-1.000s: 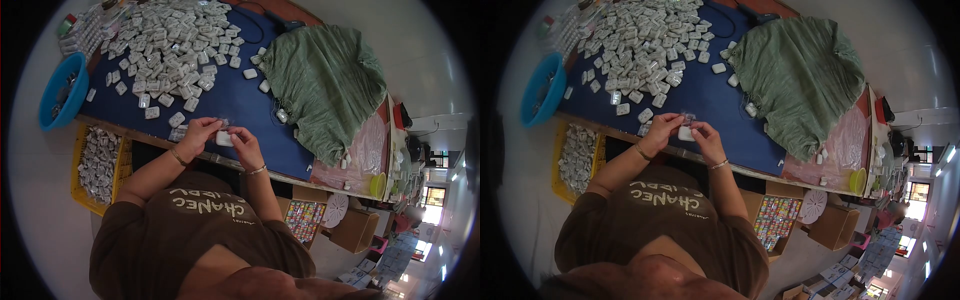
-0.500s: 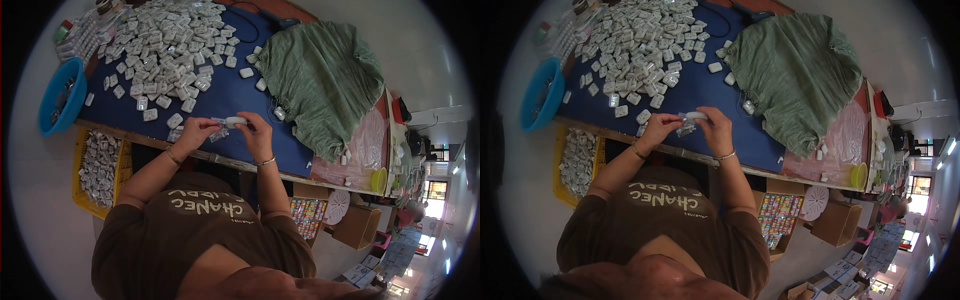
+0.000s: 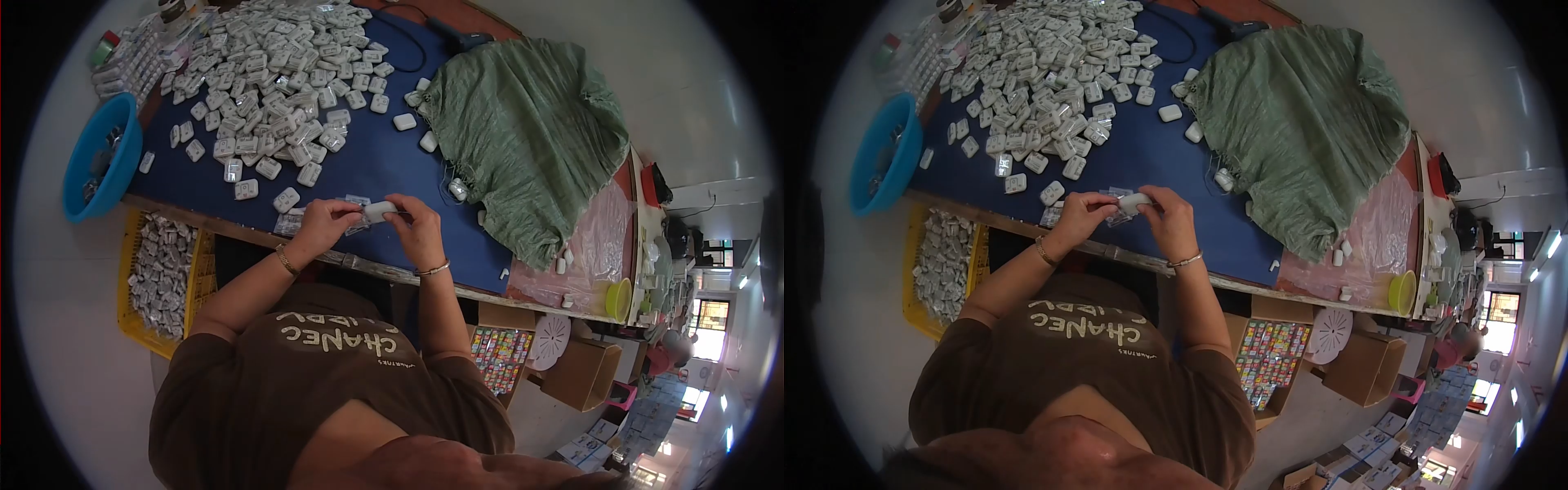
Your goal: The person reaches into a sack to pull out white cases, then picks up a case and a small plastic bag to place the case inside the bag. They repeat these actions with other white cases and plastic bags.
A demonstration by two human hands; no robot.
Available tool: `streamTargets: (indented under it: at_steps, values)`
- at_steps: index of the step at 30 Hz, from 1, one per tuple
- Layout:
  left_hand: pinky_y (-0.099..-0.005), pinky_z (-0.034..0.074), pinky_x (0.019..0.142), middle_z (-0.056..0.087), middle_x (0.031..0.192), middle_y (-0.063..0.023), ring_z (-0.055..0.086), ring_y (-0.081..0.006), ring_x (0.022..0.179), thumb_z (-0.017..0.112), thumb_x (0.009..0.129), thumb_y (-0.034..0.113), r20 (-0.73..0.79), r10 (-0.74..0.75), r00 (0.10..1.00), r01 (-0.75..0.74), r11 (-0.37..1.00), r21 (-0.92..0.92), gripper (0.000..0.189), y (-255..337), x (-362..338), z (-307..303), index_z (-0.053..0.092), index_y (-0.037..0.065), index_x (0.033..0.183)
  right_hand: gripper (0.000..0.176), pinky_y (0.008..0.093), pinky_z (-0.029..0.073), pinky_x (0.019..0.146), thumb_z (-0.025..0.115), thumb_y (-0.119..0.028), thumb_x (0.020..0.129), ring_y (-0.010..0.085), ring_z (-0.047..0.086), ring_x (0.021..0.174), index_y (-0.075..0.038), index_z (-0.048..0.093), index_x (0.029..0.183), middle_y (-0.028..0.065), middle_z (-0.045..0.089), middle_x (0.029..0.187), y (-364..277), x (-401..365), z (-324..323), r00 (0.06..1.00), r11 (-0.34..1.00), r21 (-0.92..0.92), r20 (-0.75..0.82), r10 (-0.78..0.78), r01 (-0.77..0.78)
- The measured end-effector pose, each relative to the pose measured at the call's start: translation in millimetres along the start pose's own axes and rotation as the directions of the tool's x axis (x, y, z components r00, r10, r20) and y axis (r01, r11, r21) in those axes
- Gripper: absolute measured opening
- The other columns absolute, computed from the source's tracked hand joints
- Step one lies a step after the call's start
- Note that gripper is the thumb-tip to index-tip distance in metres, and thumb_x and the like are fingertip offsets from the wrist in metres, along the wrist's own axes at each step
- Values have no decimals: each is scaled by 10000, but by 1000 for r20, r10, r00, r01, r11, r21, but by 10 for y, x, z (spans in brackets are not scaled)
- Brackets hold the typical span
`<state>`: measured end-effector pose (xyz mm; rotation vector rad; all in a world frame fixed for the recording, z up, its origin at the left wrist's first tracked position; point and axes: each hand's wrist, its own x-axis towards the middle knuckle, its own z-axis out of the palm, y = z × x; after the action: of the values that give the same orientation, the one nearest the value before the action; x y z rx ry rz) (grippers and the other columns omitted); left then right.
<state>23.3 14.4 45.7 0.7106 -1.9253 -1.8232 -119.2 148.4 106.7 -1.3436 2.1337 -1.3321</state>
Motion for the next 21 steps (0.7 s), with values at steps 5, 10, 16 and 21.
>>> streamTargets:
  at_steps: [5,10,16,21]
  values:
    - [-223,512,670,681,856,-71,625,-96,746,700,813,69,51,18,999,-6,974,-228,249,35,1,30,655,-47,1030,237,282,526,654,716,-22,755,190,667,718,4,631,975,109,680,833,-1,15,81,986,978,142,-45,161,-153]
    - [-216,513,676,668,876,-64,621,-94,759,704,818,74,70,-1,998,25,937,-348,248,98,9,60,633,-52,1019,216,266,523,662,717,-26,765,160,668,737,14,644,965,100,684,804,-25,10,122,973,950,214,6,230,-226]
    - [-226,523,680,659,879,-66,611,-92,774,666,867,135,232,-162,959,224,936,-271,242,36,40,42,639,-41,1031,296,236,513,697,706,-20,783,120,640,792,-5,653,1073,76,677,886,127,-13,162,986,963,215,75,148,-161]
    - [-231,530,654,657,877,-58,608,-94,764,636,895,172,155,-172,973,218,903,-371,242,68,25,87,648,-39,1015,338,236,508,722,695,-4,786,129,619,860,-19,647,1120,82,638,1008,91,-8,164,988,970,210,122,99,-123]
